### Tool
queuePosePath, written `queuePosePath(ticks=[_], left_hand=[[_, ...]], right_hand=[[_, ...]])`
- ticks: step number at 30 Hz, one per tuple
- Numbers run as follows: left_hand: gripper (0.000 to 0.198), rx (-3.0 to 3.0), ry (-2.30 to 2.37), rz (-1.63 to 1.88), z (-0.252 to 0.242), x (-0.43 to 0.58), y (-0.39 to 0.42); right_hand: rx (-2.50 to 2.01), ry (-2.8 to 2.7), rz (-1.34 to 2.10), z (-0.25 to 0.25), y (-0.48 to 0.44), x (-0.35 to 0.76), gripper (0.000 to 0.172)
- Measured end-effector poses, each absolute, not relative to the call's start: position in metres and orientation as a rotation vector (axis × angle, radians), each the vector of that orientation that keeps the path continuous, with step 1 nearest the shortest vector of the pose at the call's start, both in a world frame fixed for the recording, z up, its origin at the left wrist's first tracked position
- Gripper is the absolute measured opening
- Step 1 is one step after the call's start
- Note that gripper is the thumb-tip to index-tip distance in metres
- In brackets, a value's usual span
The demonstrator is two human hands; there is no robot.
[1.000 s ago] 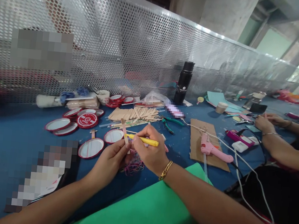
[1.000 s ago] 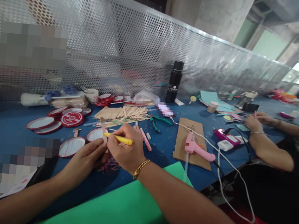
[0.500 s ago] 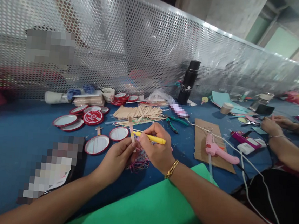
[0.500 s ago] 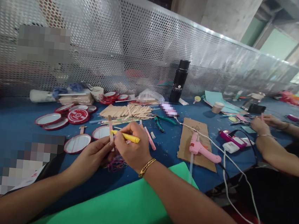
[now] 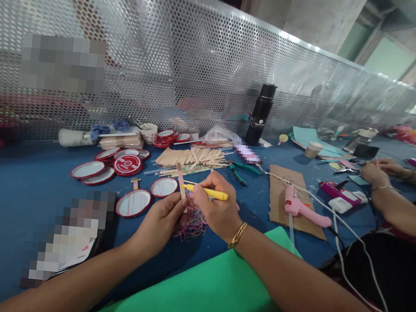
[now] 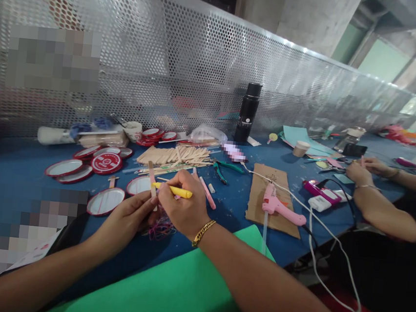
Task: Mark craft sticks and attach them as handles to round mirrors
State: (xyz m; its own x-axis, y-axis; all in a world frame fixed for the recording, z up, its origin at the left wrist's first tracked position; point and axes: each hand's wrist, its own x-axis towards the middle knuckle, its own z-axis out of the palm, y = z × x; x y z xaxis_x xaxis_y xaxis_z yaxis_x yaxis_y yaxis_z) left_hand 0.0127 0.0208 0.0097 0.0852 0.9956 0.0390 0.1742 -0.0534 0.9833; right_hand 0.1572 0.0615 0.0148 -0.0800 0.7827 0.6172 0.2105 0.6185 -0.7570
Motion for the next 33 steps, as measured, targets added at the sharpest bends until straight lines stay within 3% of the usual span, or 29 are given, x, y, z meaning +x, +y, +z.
queuePosePath(ticks=[33], left_hand=[[0.046, 1.423, 1.288, 1.122, 0.0032, 0.0097, 0.022]], right_hand=[[-0.832, -1.673, 0.533, 0.0152, 0.0621, 0.1585, 0.019]])
